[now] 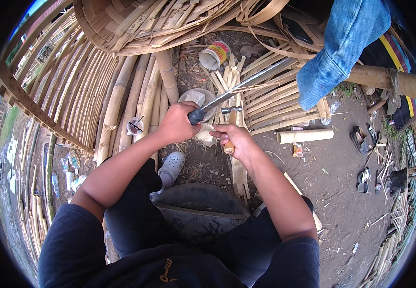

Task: The person shapes bamboo strips by hand using a knife and a hammer to split and thin the wood pieces on a workspace filled with bamboo materials.

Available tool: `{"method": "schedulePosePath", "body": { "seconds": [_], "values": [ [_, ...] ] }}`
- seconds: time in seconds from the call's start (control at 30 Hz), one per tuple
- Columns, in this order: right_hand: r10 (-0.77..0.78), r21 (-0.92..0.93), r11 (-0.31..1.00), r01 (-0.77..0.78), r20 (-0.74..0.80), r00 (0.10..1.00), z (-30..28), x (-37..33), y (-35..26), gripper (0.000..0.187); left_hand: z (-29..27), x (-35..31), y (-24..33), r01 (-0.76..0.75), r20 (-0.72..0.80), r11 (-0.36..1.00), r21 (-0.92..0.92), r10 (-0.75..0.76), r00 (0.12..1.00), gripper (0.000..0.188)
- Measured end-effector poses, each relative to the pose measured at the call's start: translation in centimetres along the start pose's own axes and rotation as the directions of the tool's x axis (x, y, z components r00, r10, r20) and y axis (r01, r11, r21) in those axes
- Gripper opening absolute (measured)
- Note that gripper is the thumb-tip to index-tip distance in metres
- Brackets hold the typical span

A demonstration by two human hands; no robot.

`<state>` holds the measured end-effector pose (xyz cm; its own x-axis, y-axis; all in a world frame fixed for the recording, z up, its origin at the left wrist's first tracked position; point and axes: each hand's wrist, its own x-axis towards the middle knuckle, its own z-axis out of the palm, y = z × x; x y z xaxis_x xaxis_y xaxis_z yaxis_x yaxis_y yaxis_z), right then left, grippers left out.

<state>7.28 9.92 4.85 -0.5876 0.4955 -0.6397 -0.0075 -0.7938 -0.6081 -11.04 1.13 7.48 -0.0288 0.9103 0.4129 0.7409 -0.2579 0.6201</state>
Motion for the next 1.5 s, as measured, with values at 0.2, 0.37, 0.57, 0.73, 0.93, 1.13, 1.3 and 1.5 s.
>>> {"method": "schedulePosePath", "body": {
  "seconds": [0.2,0.37,0.57,0.73,0.93,1.13,1.3,1.5],
  "values": [
    [0.004,-0.037,0.999,-0.004,0.017,1.0,-0.5,0.8,0.3,0.022,0.5,-0.2,-0.4,0.041,0.021,0.999,0.019,-0.041,0.999,0.015],
    [0.065,-0.011,0.998,-0.065,0.016,0.998,-0.9,1.0,0.4,0.02,1.0,-0.3,-0.4,0.018,0.048,0.999,0.035,-0.019,0.999,0.013],
    [0.035,-0.06,0.998,-0.033,0.029,0.999,-0.3,0.2,0.6,0.02,0.4,-0.7,0.3,-0.07,0.096,0.995,0.074,0.063,0.993,0.016],
    [-0.001,-0.024,1.0,0.003,0.046,0.999,-0.5,0.1,0.5,0.018,0.1,-0.6,0.9,-0.058,0.073,0.994,0.093,0.051,0.996,0.017],
    [0.031,0.02,0.999,-0.032,0.073,0.997,-0.5,0.1,0.5,0.02,0.5,-0.1,-0.1,-0.065,0.003,0.997,0.052,0.065,0.998,0.017],
    [0.011,0.015,1.0,-0.013,0.093,0.996,-0.2,-0.3,0.5,0.02,0.1,-0.2,0.0,-0.103,0.048,0.992,0.067,0.1,0.994,0.021],
    [0.078,0.1,0.991,-0.086,0.082,0.994,-0.7,0.2,0.9,0.017,-0.4,-0.3,0.4,-0.131,0.091,0.99,0.06,0.125,0.988,0.024],
    [0.041,0.061,0.997,-0.046,0.077,0.996,-1.4,0.9,1.8,0.026,-0.4,-0.3,0.2,-0.149,0.179,0.984,0.097,0.13,0.975,0.026]
  ]
}}
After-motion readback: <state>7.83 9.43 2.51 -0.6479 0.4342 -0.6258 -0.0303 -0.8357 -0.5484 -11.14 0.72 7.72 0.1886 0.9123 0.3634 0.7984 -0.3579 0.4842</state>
